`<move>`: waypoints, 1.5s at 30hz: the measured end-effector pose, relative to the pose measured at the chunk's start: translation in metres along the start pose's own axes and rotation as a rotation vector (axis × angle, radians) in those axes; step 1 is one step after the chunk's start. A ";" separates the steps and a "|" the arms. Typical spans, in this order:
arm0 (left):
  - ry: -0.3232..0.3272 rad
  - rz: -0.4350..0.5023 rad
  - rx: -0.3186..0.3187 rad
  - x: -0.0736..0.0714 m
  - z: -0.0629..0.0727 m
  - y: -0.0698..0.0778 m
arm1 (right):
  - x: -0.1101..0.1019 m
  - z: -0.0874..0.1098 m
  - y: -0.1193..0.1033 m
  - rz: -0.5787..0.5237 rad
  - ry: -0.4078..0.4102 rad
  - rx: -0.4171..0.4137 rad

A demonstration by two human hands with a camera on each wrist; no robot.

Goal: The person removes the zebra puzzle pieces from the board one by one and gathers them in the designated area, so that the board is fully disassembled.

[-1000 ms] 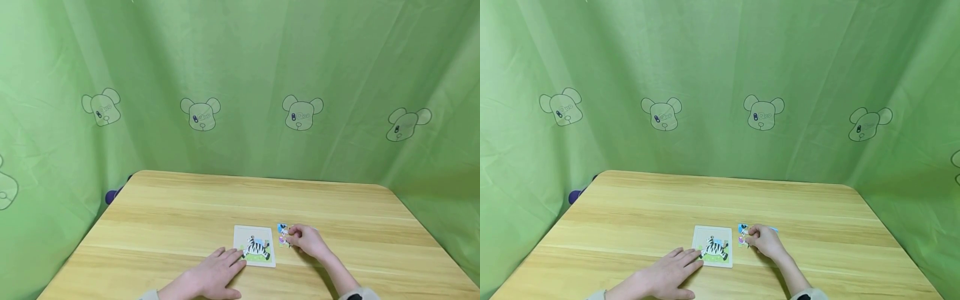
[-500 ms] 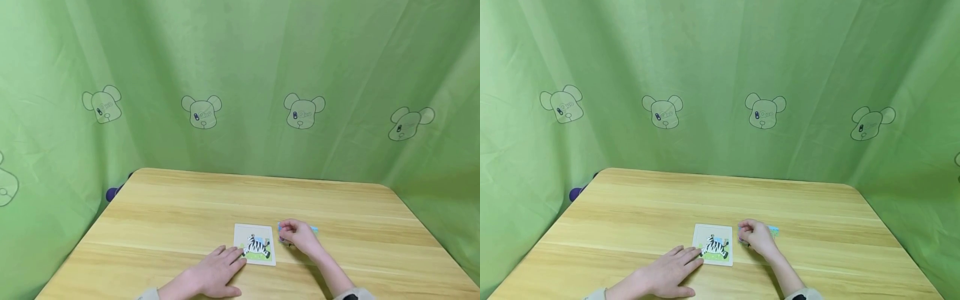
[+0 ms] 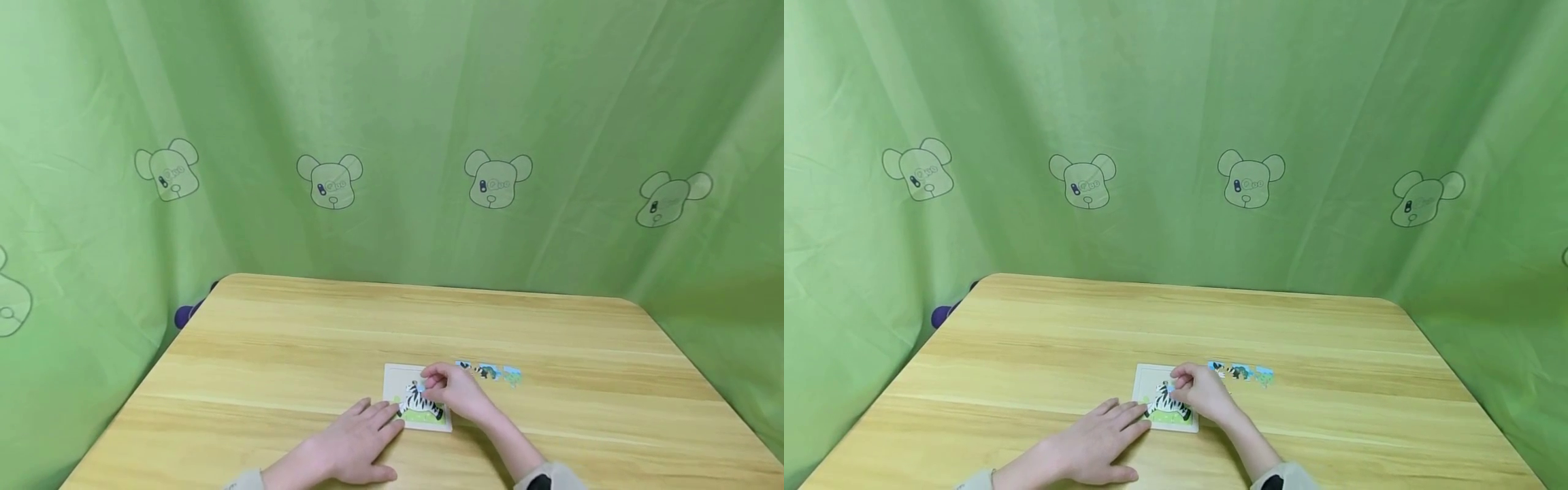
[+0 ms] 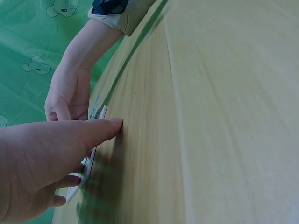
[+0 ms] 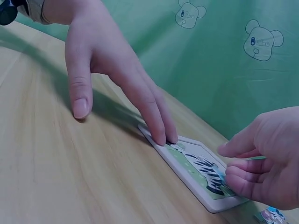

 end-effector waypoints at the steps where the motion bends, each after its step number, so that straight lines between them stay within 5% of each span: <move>1: 0.003 -0.003 0.002 0.000 0.000 0.000 | 0.001 -0.001 0.000 0.006 -0.009 -0.002; 17: -0.013 -0.056 0.052 -0.003 -0.016 0.011 | 0.015 -0.007 -0.005 0.316 -0.042 -0.075; 31: -0.020 -0.046 0.043 -0.003 -0.017 0.011 | 0.016 -0.009 -0.009 0.283 -0.067 -0.006; 45: -0.020 -0.013 0.027 -0.004 -0.019 0.009 | 0.012 -0.007 -0.005 0.081 -0.052 -0.063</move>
Point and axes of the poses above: each hand's wrist, its own z-axis away from the middle knuckle, its own x-axis out of the palm, y = z × x, the point moved 3 cm from there along -z, towards the middle knuckle, and after that the axes turned 4 degrees about x, right-handed, at the moved point
